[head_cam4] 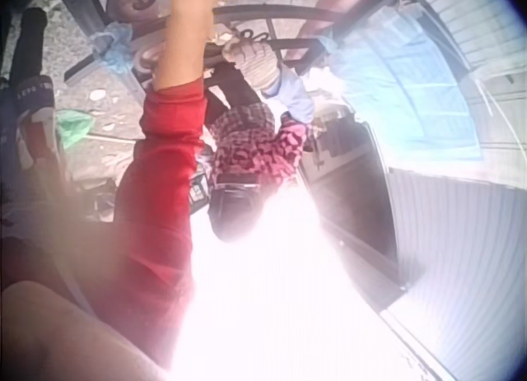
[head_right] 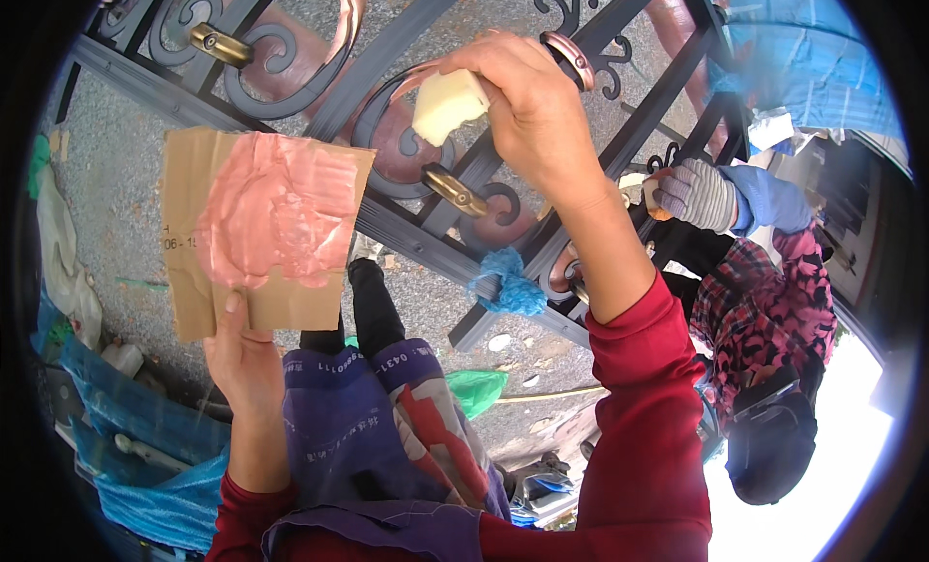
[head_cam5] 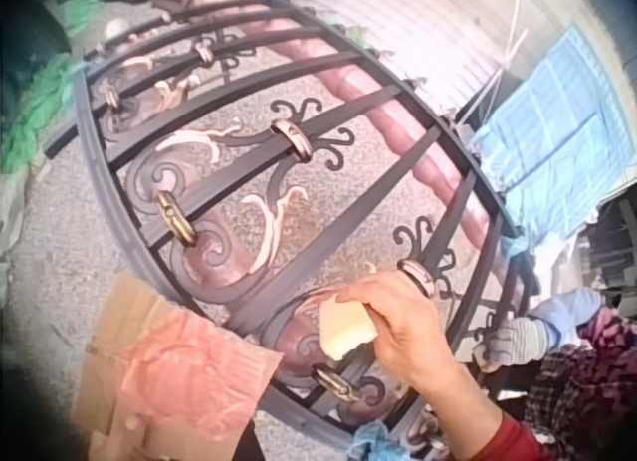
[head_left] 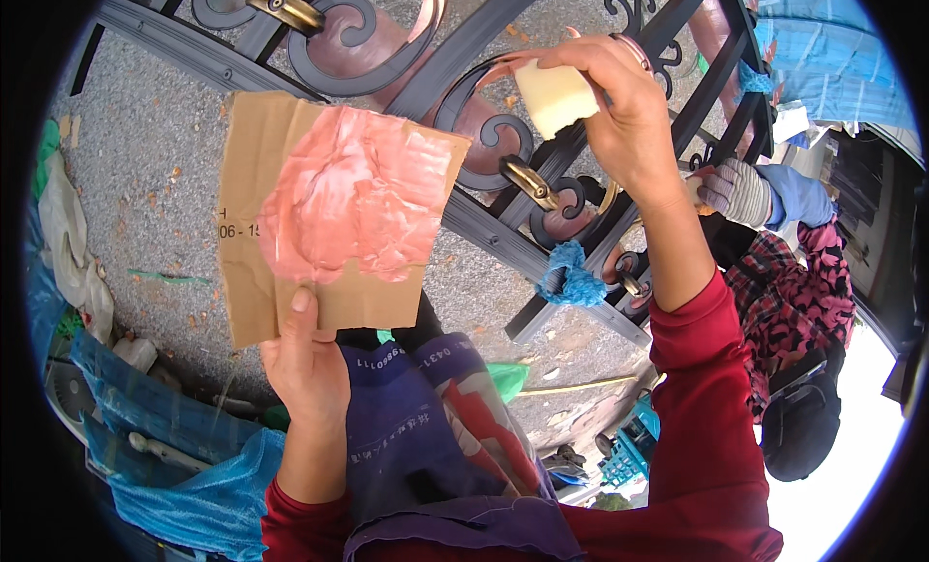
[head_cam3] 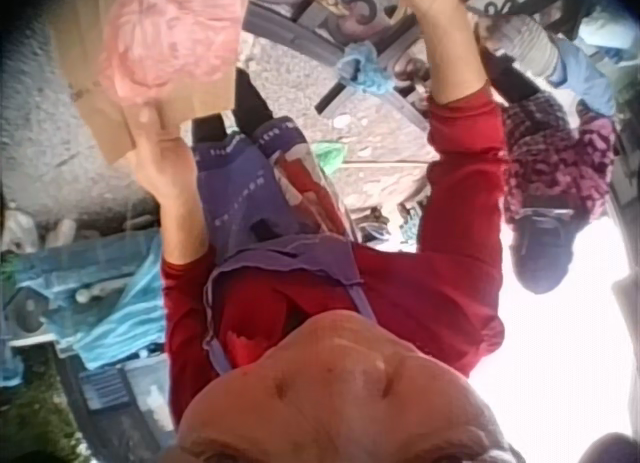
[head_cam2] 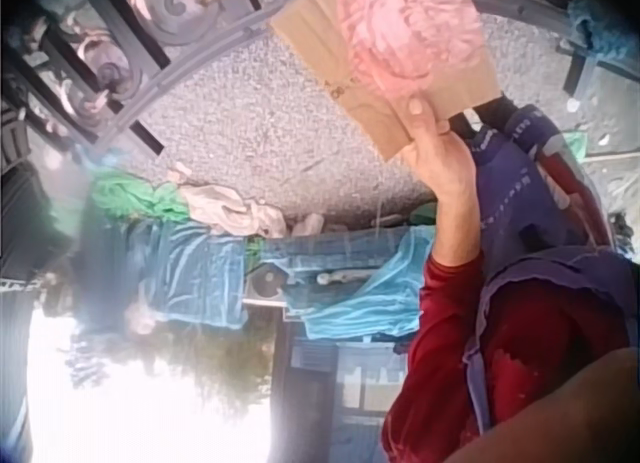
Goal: The person uses a foam sponge to apply pink paint from a cardboard palette onto the ornamental metal bars of a gate. They repeatedly dip the sponge into the paint and rub it along the gate's decorative elements, covering multiple sections over time.
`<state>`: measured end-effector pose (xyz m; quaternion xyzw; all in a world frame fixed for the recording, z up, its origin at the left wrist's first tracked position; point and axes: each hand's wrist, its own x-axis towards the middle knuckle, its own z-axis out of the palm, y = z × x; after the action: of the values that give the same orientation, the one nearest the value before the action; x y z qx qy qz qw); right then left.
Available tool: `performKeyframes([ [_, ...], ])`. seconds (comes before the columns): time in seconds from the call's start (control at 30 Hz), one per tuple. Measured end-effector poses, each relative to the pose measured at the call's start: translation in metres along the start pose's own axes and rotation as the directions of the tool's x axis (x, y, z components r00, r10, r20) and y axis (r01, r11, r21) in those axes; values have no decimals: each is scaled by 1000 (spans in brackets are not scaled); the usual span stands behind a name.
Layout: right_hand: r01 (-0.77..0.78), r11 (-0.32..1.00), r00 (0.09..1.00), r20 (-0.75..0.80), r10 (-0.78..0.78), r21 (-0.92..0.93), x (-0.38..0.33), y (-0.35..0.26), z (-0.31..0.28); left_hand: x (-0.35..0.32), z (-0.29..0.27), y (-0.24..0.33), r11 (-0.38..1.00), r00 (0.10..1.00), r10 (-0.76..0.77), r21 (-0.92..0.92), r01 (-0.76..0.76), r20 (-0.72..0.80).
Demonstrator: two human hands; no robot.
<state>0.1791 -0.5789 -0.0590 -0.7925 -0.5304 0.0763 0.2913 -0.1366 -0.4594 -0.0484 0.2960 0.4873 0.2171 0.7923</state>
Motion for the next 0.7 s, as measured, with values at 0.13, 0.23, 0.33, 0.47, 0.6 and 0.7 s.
performKeyframes([
  [0.13,-149,988,987,-50,151,26,3,3,-8,-2,0,-2,1000,1000,-1,-9,1,-5],
  [0.23,-332,898,926,-81,368,287,-1,-1,-11,0,-6,-3,1000,1000,0,3,0,-3],
  [0.33,-263,938,955,-77,286,228,-2,-6,2,0,-7,-5,1000,1000,6,11,-6,7],
  [0.47,-303,946,952,-5,306,117,2,-5,4,0,-6,-4,1000,1000,13,8,-14,17],
  [0.6,-344,918,935,-17,354,196,6,-12,7,2,-10,-1,1000,1000,2,-7,-2,-7],
  [0.7,-269,960,963,13,268,76,9,-9,13,4,-9,0,1000,1000,10,-8,-10,-4],
])
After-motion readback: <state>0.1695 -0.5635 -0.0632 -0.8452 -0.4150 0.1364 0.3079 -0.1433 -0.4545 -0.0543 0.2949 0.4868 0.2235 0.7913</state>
